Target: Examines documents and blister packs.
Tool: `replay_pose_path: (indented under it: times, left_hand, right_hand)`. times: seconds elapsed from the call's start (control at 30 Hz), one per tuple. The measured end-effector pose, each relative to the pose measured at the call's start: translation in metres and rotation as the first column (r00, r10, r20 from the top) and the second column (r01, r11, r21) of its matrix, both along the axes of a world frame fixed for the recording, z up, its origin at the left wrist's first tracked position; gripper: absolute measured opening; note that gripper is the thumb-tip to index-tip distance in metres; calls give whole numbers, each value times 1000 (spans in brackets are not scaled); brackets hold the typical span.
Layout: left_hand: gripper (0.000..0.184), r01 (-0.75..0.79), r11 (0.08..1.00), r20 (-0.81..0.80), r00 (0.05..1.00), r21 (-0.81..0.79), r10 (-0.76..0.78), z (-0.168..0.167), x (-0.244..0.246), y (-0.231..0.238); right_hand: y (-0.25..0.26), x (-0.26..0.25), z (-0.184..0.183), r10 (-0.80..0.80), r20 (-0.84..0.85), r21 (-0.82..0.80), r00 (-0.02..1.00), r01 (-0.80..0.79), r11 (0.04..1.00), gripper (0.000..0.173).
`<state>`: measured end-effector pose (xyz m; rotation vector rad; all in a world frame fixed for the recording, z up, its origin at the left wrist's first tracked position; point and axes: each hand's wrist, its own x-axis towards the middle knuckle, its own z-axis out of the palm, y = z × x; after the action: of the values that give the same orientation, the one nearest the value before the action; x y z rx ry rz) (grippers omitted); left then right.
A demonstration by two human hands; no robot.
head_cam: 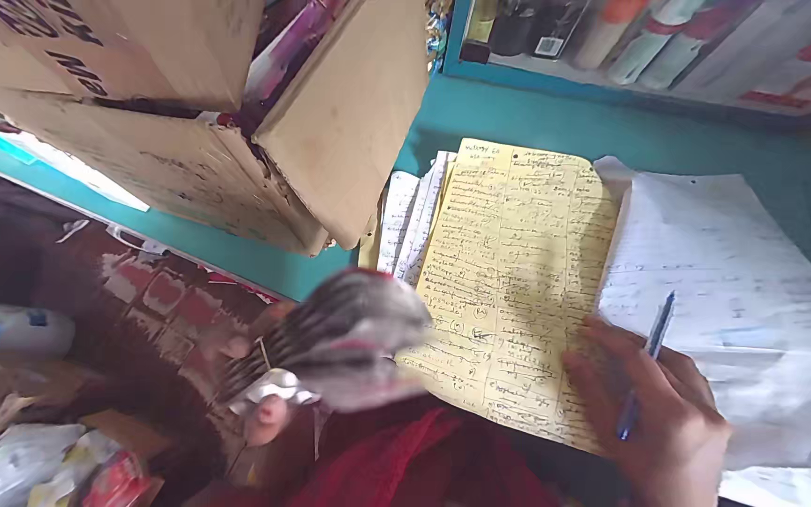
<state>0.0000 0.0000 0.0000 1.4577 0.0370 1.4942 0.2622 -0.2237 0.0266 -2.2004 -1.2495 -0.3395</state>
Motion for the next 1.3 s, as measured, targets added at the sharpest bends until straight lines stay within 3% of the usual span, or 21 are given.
replay_pose_path:
  times: [0.07, 0.13, 0.3, 0.43, 0.57, 0.8, 1.3]
  left_hand:
    - [38, -325, 922, 6, 943, 211, 332, 3, 10, 5]
    - [42, -448, 824, 22, 882, 347, 470, 17, 23, 4]
    - [49, -247, 713, -162, 877, 657, 453, 12, 17, 6]
    - [31, -134, 619, -261, 823, 774, 504, 16, 17, -2]
    - [13, 40, 612, -374, 823, 790, 429, 21, 19, 0]
    - [14, 232, 571, -525, 738, 787, 424, 40, 23, -9]
    - [17, 272, 518, -536, 702, 811, 469, 52, 27, -9]
  right_hand:
    - [0, 0, 0, -3, 4, 3, 1000, 3, 1000, 41]
    - [0, 0, 0, -5, 9, 7, 1000, 5, 1000, 41]
    - [0, 1, -1, 0, 5, 4, 1000, 0, 1000, 41]
    - [0, 1, -1, 4, 10, 13, 1000, -4, 1000, 40]
    - [-1, 0, -1, 2, 5, 6, 1000, -2, 1000, 41]
    - [0, 0, -1, -3, 20, 12, 1000, 3, 1000, 40]
    - [1, 2, -5, -12, 52, 39, 999, 10, 999, 40]
